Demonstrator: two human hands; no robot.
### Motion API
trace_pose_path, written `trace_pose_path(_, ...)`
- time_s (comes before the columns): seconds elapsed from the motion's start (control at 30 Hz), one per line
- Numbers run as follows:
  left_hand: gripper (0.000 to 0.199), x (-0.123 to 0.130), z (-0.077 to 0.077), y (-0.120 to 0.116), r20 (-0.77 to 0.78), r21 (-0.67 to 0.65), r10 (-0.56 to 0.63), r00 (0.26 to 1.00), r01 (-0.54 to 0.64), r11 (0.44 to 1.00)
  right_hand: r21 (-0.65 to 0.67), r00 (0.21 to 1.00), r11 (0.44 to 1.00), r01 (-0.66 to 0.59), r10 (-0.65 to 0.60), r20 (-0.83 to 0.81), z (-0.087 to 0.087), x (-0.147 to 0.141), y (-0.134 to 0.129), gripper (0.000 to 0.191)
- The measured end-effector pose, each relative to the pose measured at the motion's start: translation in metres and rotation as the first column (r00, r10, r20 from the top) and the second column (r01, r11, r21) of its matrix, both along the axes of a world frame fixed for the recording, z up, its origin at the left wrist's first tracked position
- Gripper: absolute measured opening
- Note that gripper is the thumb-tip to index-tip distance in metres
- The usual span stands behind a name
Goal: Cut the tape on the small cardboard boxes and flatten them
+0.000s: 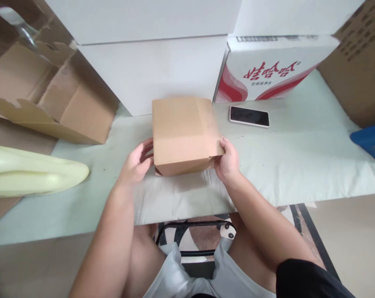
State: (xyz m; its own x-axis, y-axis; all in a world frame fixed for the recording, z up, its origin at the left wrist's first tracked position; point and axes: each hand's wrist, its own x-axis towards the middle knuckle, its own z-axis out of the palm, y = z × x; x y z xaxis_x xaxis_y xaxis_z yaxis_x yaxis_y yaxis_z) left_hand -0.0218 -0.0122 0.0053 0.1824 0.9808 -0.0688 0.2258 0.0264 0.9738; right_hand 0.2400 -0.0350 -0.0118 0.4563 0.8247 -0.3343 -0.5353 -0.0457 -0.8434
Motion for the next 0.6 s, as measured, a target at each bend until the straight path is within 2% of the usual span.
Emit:
trace_pose_path(0.13,0.075,-0.005,0.001,-0.002,0.027,-0.024,-0.127,0.992,0.127,0.992,0.01,1.0,1.0,-0.015,0.015,0.013,-0.001,0.002,-0.001,0.027)
trace_pose_path(0.27,0.08,-0.005,-0.001,-0.004,-0.007,-0.044,-0.122,0.993,0.121,0.992,0.003,1.0,1.0,0.0,0.0,0.002,0.001,0.001,-0.001,0.026)
trace_pose_path(0.33,0.073,-0.003,-0.004,-0.004,-0.026,-0.056,-0.09,0.996,0.088,0.995,0.019,1.0,1.0,-0.003,0.003,0.016,0.001,0.0,-0.001,0.027)
trace_pose_path(0.43,0.047,-0.001,-0.009,-0.002,-0.068,-0.049,-0.011,0.998,0.007,0.999,0.041,0.999,0.999,-0.011,0.009,0.05,0.0,0.001,-0.001,0.03)
trace_pose_path(0.5,0.032,0.0,-0.01,-0.001,-0.134,-0.004,0.046,0.99,-0.047,0.999,0.038,0.998,0.999,-0.006,0.004,0.058,-0.001,0.002,0.0,0.03)
trace_pose_path(0.6,0.021,0.001,-0.009,0.0,-0.262,0.056,0.104,0.959,-0.092,0.994,0.03,0.998,0.999,0.038,-0.039,0.044,-0.001,0.0,0.001,0.027)
